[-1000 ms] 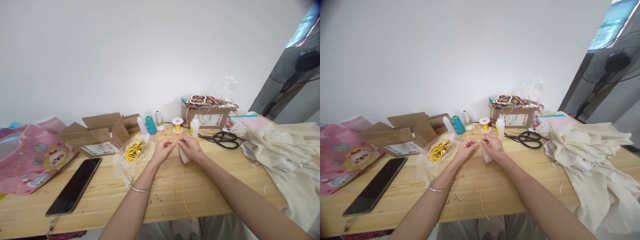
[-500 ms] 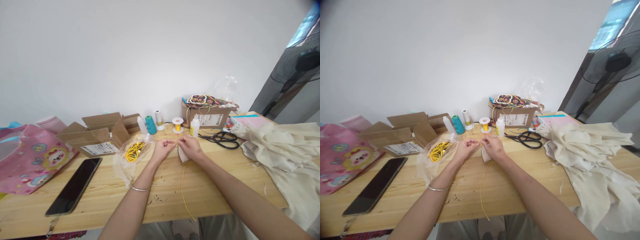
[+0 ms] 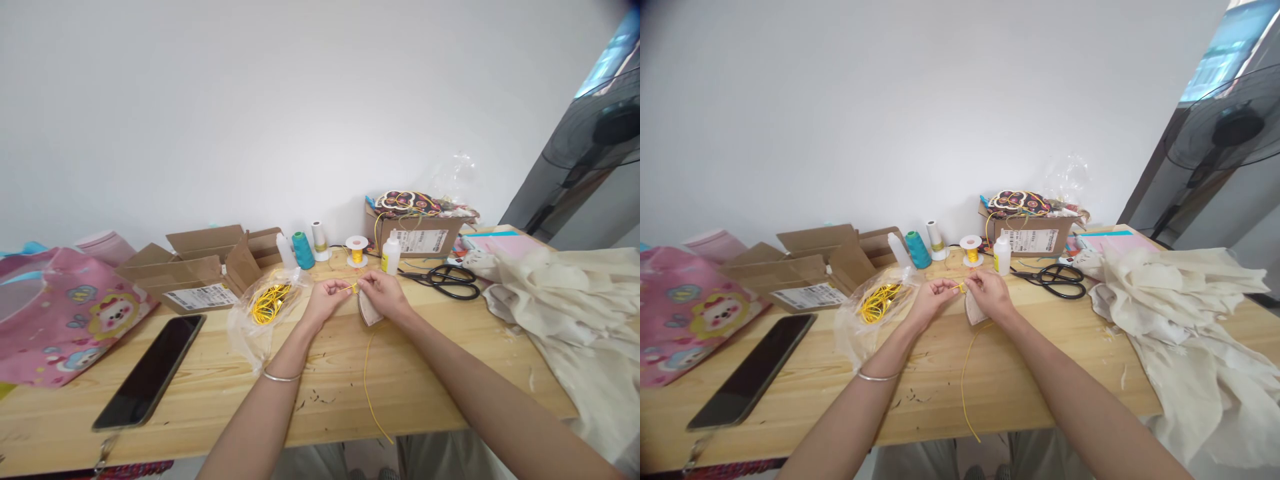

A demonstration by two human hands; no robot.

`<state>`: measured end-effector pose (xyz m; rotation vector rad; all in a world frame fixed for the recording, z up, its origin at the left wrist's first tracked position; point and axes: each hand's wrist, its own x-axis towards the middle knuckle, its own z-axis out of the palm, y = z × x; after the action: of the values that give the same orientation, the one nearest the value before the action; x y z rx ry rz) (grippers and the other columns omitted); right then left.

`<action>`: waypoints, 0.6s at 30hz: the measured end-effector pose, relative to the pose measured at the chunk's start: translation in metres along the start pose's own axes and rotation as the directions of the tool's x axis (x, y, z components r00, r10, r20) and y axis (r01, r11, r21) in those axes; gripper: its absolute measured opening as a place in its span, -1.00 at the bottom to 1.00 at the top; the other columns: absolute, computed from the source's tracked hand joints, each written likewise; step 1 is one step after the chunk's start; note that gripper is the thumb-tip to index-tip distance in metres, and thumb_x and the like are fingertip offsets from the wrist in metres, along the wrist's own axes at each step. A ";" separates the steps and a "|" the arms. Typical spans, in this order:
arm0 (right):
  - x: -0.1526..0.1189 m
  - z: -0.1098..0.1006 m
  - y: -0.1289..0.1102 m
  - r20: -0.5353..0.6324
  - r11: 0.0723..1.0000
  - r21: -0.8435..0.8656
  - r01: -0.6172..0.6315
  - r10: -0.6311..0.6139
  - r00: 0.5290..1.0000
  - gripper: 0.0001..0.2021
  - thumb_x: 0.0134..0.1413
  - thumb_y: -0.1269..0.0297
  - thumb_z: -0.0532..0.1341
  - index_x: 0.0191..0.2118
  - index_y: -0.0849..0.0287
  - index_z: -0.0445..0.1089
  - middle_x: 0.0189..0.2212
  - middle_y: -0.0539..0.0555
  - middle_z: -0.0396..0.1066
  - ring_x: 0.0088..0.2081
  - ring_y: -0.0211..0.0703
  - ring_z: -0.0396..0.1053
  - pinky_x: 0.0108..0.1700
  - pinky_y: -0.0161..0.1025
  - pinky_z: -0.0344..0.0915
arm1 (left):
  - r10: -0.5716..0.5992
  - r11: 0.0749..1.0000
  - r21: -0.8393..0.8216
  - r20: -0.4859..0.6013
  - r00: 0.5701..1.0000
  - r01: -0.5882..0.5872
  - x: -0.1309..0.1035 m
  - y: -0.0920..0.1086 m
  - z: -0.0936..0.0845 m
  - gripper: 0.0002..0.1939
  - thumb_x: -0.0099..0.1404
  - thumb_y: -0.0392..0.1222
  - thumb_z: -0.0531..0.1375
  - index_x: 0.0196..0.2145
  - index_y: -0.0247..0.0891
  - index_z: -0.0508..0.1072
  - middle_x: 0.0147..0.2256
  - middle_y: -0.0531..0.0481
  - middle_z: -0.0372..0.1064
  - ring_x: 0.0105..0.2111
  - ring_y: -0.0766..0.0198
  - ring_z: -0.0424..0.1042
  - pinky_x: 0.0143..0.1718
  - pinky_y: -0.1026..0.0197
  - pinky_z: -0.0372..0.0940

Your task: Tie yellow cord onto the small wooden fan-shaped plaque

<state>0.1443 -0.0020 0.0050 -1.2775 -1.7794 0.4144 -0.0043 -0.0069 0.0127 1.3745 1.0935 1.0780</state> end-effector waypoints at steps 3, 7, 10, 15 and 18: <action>0.001 -0.001 0.002 -0.014 0.998 0.057 -0.041 0.042 0.999 -0.83 -0.09 0.26 0.04 -0.50 0.19 0.31 -0.53 0.02 0.36 -0.47 -0.27 0.27 -0.42 -0.32 0.17 | -0.009 1.000 -0.021 0.012 1.000 0.009 0.000 0.000 0.000 -0.72 -0.16 -0.10 0.21 -0.48 -0.36 0.40 -0.68 0.12 0.21 -0.70 0.51 0.06 -0.67 0.39 -0.08; 0.000 -0.002 -0.002 0.004 0.997 0.073 -0.036 0.036 0.999 -0.84 -0.10 0.27 0.04 -0.51 0.20 0.31 -0.54 0.02 0.36 -0.47 -0.27 0.27 -0.42 -0.33 0.18 | -0.030 0.999 -0.045 0.026 0.999 0.031 -0.001 0.005 0.001 -0.77 -0.13 -0.12 0.20 -0.50 -0.34 0.39 -0.66 0.09 0.26 -0.66 0.48 0.13 -0.63 0.38 -0.02; -0.001 -0.001 -0.005 0.012 0.997 0.078 -0.021 0.020 1.000 -0.84 -0.10 0.28 0.05 -0.51 0.20 0.32 -0.54 0.03 0.36 -0.47 -0.27 0.27 -0.41 -0.33 0.18 | -0.064 0.997 -0.044 0.035 0.997 0.066 -0.003 0.009 0.002 -0.80 -0.11 -0.12 0.19 -0.53 -0.32 0.39 -0.75 0.13 0.19 -0.70 0.47 0.10 -0.66 0.37 -0.05; -0.001 -0.001 -0.007 0.007 0.998 0.056 0.004 -0.004 1.000 -0.84 -0.10 0.28 0.05 -0.49 0.20 0.32 -0.53 0.04 0.35 -0.46 -0.27 0.27 -0.41 -0.33 0.18 | -0.056 0.998 -0.025 0.051 0.997 0.058 -0.003 0.009 0.003 -0.80 -0.08 -0.11 0.16 -0.51 -0.30 0.39 -0.76 0.16 0.16 -0.76 0.52 -0.01 -0.70 0.37 -0.13; -0.001 -0.002 -0.006 -0.005 0.998 0.001 0.064 -0.064 0.998 -0.84 -0.08 0.28 0.04 -0.49 0.19 0.32 -0.54 0.03 0.34 -0.44 -0.26 0.26 -0.38 -0.32 0.16 | 0.020 0.999 0.028 0.064 0.998 -0.022 -0.001 0.005 0.003 -0.80 -0.07 -0.11 0.15 -0.51 -0.31 0.41 -0.66 0.11 0.27 -0.72 0.50 0.07 -0.67 0.38 -0.07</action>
<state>0.1427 -0.0061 0.0101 -1.2164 -1.8107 0.3757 -0.0012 -0.0089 0.0175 1.4369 1.0540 1.0297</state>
